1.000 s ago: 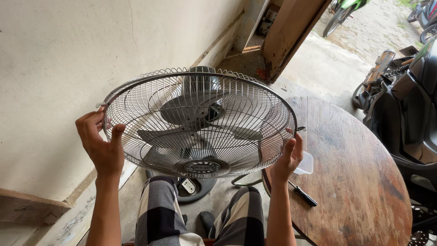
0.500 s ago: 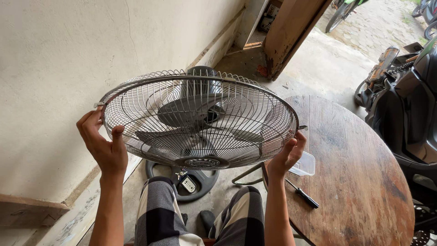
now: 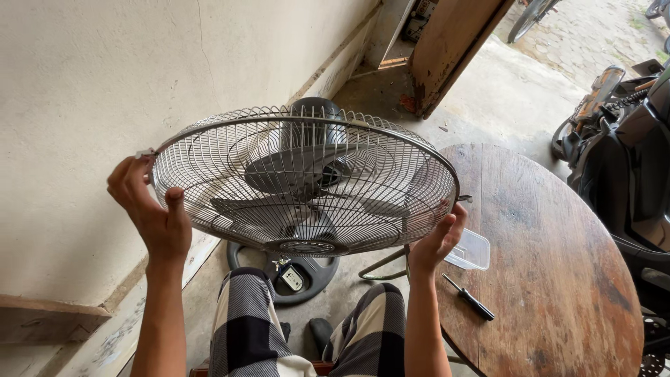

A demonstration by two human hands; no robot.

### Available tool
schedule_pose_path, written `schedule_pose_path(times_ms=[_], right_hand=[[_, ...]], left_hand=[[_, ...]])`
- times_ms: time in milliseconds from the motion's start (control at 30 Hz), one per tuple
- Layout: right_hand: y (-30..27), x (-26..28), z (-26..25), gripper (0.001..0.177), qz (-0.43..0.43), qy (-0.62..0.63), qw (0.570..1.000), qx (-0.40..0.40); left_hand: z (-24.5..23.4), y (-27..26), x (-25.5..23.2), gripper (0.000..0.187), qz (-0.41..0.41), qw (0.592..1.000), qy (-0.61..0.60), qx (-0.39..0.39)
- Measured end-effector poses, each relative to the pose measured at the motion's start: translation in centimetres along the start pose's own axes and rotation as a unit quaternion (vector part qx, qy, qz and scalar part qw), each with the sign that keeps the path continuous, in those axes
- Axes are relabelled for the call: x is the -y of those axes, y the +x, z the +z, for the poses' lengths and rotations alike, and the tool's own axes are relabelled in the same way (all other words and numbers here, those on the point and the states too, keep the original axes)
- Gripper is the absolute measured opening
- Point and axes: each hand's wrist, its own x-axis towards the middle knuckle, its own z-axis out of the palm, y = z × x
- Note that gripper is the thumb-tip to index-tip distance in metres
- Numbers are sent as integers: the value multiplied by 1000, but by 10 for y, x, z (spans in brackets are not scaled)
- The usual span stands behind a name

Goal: The person reassembles an electric fan by attaching the fan blades to the motor shaft, securing them with a nut, and then fitting both the rear and front wire cages. The person uses a screwdriver to tighten the nut and aligns the cages with the fan housing.

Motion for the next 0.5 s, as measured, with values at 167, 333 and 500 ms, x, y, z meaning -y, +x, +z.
schedule_pose_path(times_ms=[167,333,500], right_hand=[[5,-3,-5,66,-4,-13,1000,-2],[1,-8,-8,64,13,0,1000,3],[2,-9,-9,63,20,14,1000,15]], left_hand=[[8,-3,-9,74,-5,1000,3,-18],[7,-4,-10,70,1,1000,1,-20],[3,-5,-8,72,-1,1000,2,-15]])
